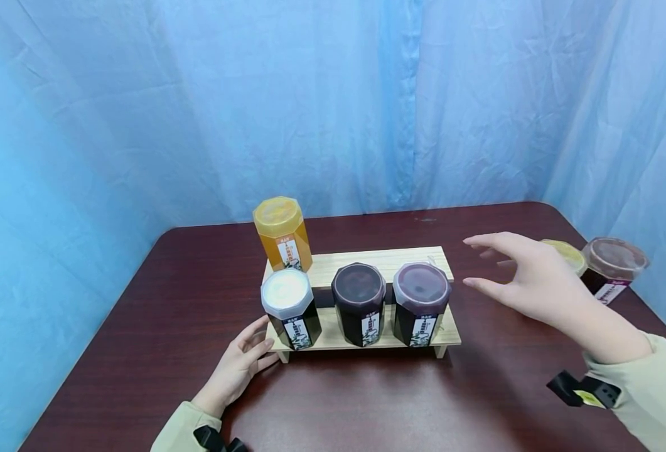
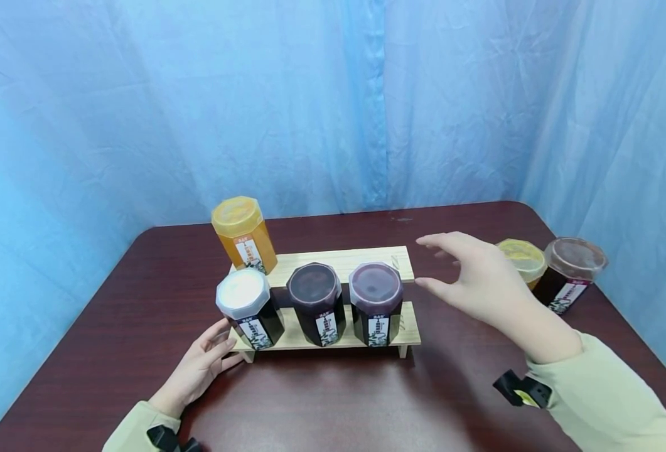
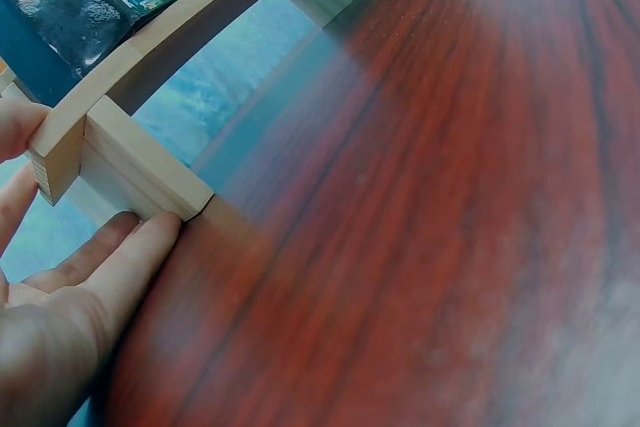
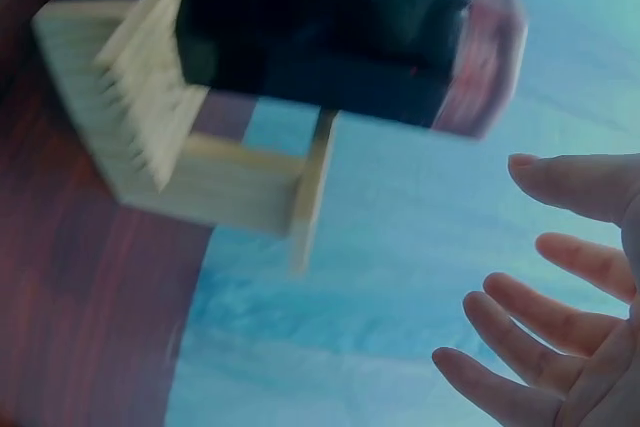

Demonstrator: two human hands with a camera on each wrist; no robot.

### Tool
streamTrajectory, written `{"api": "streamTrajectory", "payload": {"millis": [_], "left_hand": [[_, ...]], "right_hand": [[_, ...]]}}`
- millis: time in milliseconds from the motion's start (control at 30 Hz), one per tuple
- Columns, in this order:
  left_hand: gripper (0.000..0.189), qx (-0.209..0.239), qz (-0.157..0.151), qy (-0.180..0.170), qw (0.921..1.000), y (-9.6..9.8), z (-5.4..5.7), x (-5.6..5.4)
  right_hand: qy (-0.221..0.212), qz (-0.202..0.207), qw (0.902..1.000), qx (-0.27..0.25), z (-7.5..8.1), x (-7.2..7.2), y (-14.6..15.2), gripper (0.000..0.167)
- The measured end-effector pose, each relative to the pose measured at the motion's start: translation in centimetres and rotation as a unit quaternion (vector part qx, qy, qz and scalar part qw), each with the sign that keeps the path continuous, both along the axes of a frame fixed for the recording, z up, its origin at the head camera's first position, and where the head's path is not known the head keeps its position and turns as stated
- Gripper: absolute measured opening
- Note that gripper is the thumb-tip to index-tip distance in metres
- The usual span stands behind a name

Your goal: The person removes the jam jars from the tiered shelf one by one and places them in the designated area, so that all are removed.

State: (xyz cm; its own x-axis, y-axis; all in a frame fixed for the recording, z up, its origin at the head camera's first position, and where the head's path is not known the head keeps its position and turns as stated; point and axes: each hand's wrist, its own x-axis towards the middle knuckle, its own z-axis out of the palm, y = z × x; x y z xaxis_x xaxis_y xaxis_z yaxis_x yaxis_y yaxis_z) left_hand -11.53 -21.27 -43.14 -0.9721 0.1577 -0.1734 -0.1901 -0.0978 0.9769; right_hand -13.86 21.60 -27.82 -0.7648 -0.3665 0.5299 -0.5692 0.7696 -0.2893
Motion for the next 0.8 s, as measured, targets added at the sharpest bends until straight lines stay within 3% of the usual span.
{"api": "streamTrajectory", "payload": {"millis": [367, 633, 800], "left_hand": [[0.058, -0.002, 0.005, -0.003, 1.0000, 0.1, -0.1, -0.1], [0.058, -0.007, 0.007, -0.003, 0.9999, 0.1, 0.1, 0.0], [0.060, -0.006, 0.006, 0.000, 1.0000, 0.0, 0.0, 0.0]], "right_hand": [[-0.005, 0.081, 0.9946, -0.065, 2.6, -0.2, -5.3, 0.050], [-0.048, 0.123, 0.9874, -0.087, 3.8, -0.8, -8.8, 0.047], [-0.094, 0.121, 0.9824, -0.107, 4.3, -1.0, -10.7, 0.045]]}}
